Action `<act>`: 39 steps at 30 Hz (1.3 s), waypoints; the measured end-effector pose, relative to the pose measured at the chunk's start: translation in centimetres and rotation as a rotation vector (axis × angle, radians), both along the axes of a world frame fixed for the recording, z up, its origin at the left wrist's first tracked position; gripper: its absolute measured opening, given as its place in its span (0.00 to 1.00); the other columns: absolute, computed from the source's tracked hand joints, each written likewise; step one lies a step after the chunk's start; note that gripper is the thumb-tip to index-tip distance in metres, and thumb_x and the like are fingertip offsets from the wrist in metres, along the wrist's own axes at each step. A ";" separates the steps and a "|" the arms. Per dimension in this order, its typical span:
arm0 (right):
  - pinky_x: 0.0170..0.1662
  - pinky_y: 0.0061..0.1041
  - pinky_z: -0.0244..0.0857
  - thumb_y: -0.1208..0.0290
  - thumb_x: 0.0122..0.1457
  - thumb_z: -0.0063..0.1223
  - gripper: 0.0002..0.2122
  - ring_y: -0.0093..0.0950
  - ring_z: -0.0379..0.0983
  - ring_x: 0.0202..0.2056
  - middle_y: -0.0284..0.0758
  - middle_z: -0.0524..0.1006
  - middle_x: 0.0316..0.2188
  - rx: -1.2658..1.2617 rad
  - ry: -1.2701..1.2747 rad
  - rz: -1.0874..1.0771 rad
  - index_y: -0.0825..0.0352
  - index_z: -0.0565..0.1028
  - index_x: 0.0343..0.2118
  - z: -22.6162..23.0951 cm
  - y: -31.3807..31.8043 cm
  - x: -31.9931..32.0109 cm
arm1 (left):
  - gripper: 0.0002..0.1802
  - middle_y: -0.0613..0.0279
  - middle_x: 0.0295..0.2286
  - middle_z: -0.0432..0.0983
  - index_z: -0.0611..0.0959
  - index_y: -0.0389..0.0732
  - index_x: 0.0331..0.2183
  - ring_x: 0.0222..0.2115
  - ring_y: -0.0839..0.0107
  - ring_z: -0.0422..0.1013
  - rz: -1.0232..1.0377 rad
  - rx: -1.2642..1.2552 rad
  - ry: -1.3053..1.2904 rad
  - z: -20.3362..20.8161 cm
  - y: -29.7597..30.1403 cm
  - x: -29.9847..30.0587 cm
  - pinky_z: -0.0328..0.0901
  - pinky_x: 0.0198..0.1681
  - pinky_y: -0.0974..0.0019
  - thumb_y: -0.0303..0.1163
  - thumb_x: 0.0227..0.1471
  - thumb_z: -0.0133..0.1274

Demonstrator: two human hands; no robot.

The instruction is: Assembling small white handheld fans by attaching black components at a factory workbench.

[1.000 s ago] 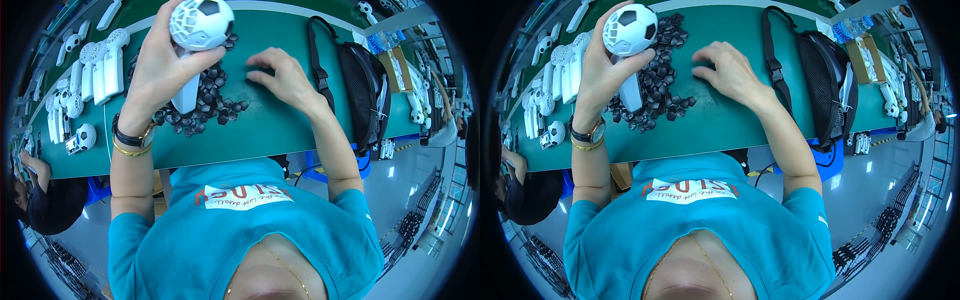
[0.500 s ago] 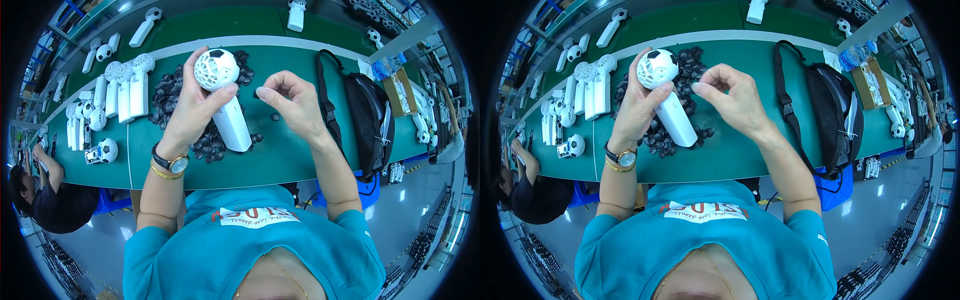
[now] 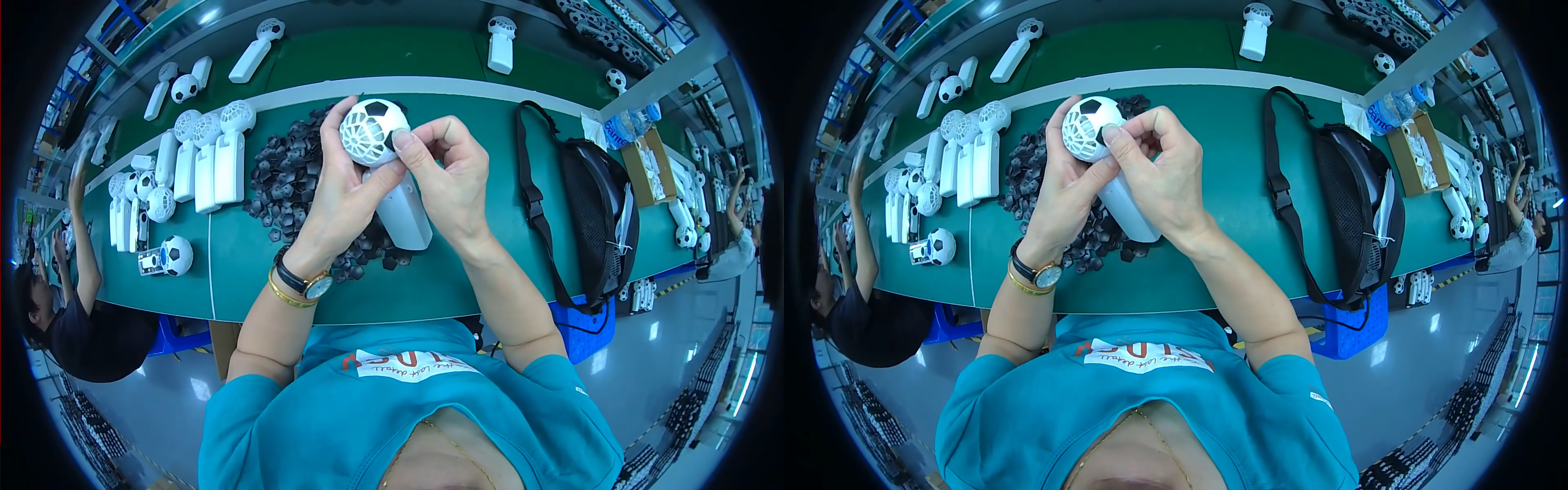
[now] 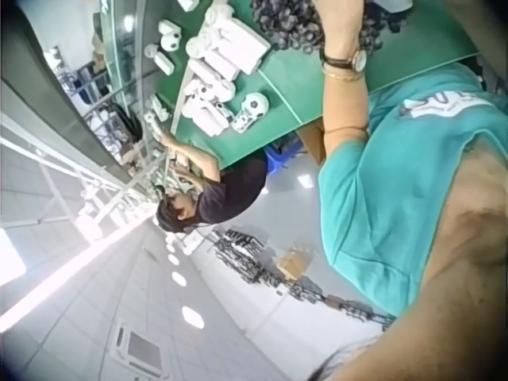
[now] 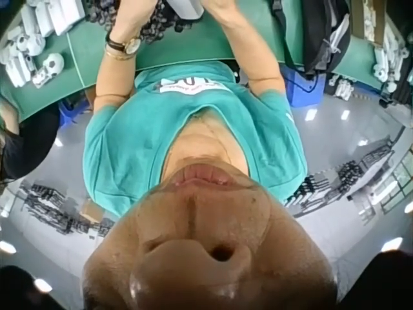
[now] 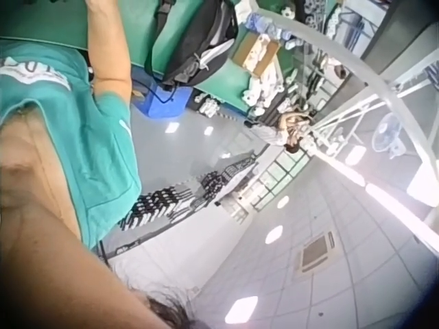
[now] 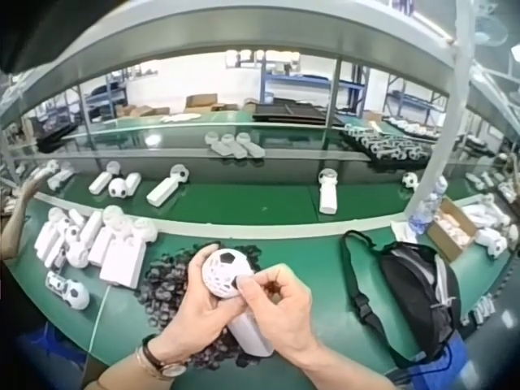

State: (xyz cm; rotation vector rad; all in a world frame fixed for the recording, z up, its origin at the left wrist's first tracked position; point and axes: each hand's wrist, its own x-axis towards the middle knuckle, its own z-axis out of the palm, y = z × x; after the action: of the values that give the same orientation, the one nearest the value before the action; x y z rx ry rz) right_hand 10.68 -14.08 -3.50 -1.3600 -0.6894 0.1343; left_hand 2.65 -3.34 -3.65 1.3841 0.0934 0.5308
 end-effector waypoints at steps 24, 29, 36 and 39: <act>0.34 0.14 0.63 0.75 0.60 0.53 0.04 0.15 0.68 0.29 0.26 0.73 0.27 -0.458 -0.063 -0.110 0.69 0.74 0.35 -6.9 -9.1 6.2 | 0.35 0.48 0.34 0.73 0.64 0.39 0.53 0.34 0.55 0.74 0.217 0.648 -0.026 1.9 7.6 19.1 0.69 0.38 0.59 0.41 0.48 0.61; 0.31 0.13 0.61 0.73 0.61 0.53 0.05 0.14 0.67 0.27 0.25 0.73 0.26 -0.291 0.059 -0.226 0.68 0.74 0.36 -8.2 -9.8 10.4 | 0.36 0.40 0.36 0.72 0.64 0.41 0.52 0.34 0.44 0.73 0.342 1.052 -0.003 -0.1 11.2 24.7 0.69 0.39 0.54 0.43 0.45 0.61; 0.28 0.11 0.57 0.70 0.62 0.51 0.06 0.12 0.65 0.26 0.25 0.72 0.25 -0.299 0.088 -0.266 0.68 0.74 0.35 -8.2 -10.3 12.7 | 0.35 0.38 0.37 0.71 0.65 0.44 0.53 0.36 0.42 0.73 0.312 1.246 0.157 -2.2 12.4 29.4 0.69 0.40 0.51 0.43 0.46 0.61; 0.28 0.11 0.56 0.70 0.62 0.52 0.06 0.12 0.64 0.25 0.25 0.72 0.25 -0.311 0.084 -0.258 0.68 0.74 0.35 -8.0 -10.2 12.5 | 0.35 0.39 0.39 0.72 0.64 0.45 0.54 0.36 0.41 0.72 0.315 1.263 0.204 -3.5 13.3 30.4 0.69 0.40 0.51 0.43 0.48 0.60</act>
State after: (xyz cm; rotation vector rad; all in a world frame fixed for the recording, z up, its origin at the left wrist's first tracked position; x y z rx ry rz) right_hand 23.20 -24.24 -11.51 -1.7190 -0.4282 0.0943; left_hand 33.08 9.93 -7.15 2.6867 0.1531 0.7489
